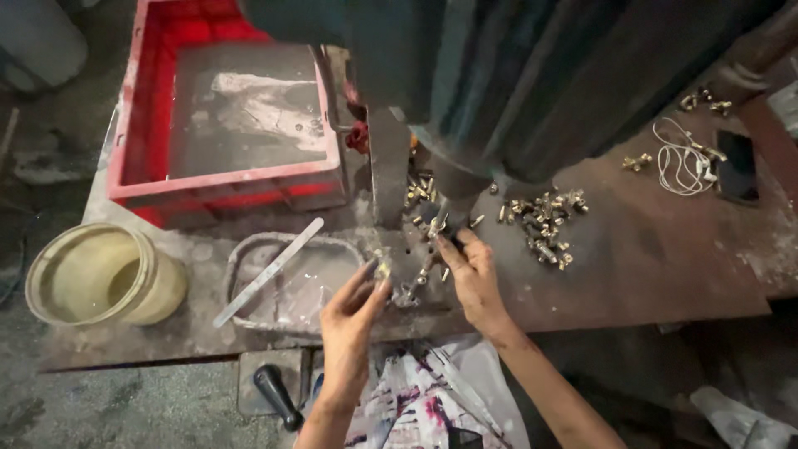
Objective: The person operates a drill press to process small brass-colored metal parts. They pick up individual parts from a pile on the table, position them under the drill bit, and activate the machine to drill or deburr them. The processed parts are then dropped back onto the table, accumulating in a growing pile. The person repeats this cycle continuously throughout the video.
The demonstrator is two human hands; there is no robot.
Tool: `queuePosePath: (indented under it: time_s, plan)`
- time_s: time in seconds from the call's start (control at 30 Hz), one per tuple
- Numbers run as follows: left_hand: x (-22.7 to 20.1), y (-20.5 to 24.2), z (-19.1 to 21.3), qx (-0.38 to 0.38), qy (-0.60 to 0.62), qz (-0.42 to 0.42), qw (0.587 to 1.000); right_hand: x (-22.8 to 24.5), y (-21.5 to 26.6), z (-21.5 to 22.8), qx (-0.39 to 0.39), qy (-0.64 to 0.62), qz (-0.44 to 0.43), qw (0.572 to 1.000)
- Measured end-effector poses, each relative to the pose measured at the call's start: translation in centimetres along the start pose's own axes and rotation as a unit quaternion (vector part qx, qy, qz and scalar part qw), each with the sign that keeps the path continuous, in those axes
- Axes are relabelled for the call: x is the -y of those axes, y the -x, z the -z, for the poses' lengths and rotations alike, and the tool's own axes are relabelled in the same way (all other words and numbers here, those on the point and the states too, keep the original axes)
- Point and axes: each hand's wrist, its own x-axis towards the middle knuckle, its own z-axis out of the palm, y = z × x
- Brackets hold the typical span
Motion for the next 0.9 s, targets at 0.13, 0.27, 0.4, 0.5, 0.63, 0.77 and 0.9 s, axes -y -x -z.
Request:
queuePosePath:
  time_s: [0.13,0.27,0.4,0.5,0.63,0.77,0.9]
  plan:
    - [0.9,1.8,0.9,-0.027,0.037,0.044,0.998,0.2,0.2,0.1,0.015,0.055,0.011,0.998]
    - [2.2,2.4,1.4,-0.020,0.039,0.046,0.998,0.3,0.1,-0.1,-0.003,0.011,-0.030,0.999]
    - [3.2,2.4,1.8,-0.035,0.031,0.070,0.996,0.0,0.2,-0.5,-0.001,-0.005,0.019,1.000]
    - [2.4,2.3,1.4,-0.038,0.030,0.071,0.996,0.1,0.7,-0.7,-0.033,-0.030,-0.038,0.998]
    - [-1.3,2.0,-0.7,-0.024,0.011,0.040,0.999,0.2,0.5,0.1,-0.002,0.058,-0.015,0.998]
    - [-5.6,1.7,-3.2,0.008,-0.074,-0.170,0.983,-1.5,-0.1,2.0,0.011,0.024,-0.066,0.997]
    - [-7.8,1.1,-5.3,0.033,-0.296,-0.563,0.771,-4.3,-0.1,4.0,0.033,0.022,-0.058,0.998]
